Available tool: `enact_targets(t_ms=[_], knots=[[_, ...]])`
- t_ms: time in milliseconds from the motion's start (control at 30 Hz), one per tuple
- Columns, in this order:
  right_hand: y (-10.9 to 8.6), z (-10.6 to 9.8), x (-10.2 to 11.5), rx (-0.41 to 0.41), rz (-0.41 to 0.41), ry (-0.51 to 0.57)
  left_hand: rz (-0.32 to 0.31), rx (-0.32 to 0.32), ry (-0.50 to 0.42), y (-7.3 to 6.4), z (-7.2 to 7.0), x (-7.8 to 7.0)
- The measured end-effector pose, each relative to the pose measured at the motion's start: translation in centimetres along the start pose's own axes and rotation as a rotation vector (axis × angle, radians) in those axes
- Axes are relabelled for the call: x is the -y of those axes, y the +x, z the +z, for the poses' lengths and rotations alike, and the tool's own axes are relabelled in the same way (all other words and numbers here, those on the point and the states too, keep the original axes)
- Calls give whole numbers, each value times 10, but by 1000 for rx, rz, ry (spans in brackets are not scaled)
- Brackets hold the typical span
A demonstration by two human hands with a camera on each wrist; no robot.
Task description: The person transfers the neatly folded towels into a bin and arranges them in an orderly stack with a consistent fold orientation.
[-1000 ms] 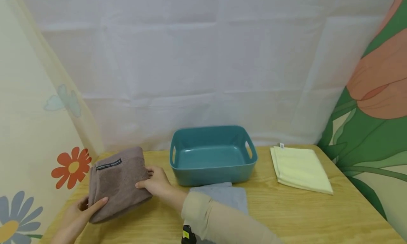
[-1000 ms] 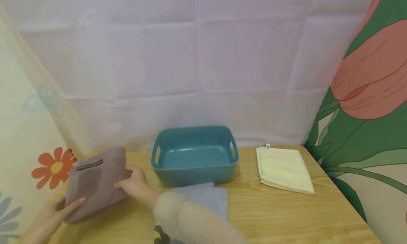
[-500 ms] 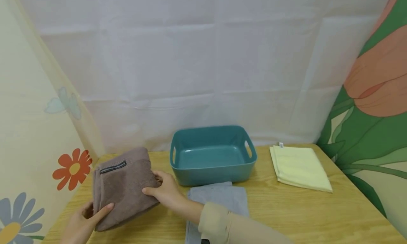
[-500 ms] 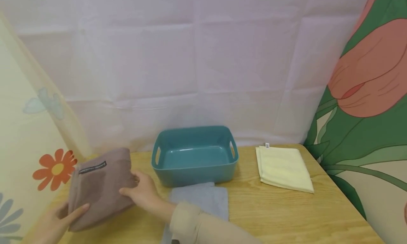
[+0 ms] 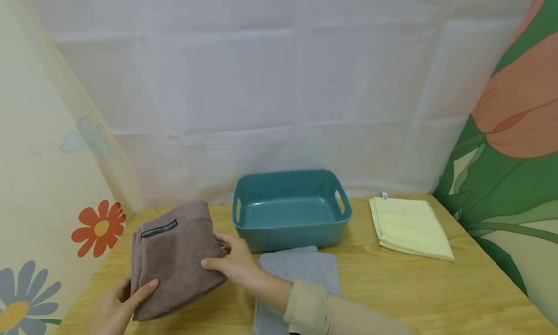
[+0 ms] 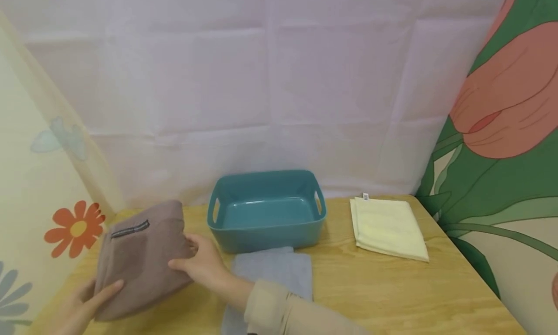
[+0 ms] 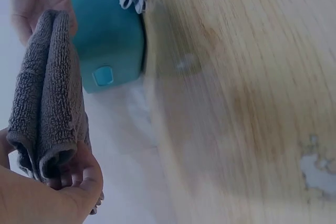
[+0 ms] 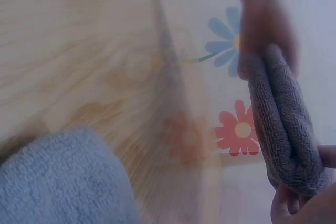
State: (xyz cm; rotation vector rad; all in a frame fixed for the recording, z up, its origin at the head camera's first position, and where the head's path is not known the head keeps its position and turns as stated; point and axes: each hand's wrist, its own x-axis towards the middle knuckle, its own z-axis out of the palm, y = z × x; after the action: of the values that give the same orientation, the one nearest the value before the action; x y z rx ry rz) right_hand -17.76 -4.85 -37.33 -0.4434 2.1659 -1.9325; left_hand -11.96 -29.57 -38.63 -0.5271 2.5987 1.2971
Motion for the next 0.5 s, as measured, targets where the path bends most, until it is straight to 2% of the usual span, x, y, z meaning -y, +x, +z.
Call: enact_targets(t_ms=[200,500], knots=[[-1,-2,3,-26,-18,-8,34,22,-80,-2,2,-13],[-9,0,-1,-35,6,8,7,19,-142,-13,6,-14]])
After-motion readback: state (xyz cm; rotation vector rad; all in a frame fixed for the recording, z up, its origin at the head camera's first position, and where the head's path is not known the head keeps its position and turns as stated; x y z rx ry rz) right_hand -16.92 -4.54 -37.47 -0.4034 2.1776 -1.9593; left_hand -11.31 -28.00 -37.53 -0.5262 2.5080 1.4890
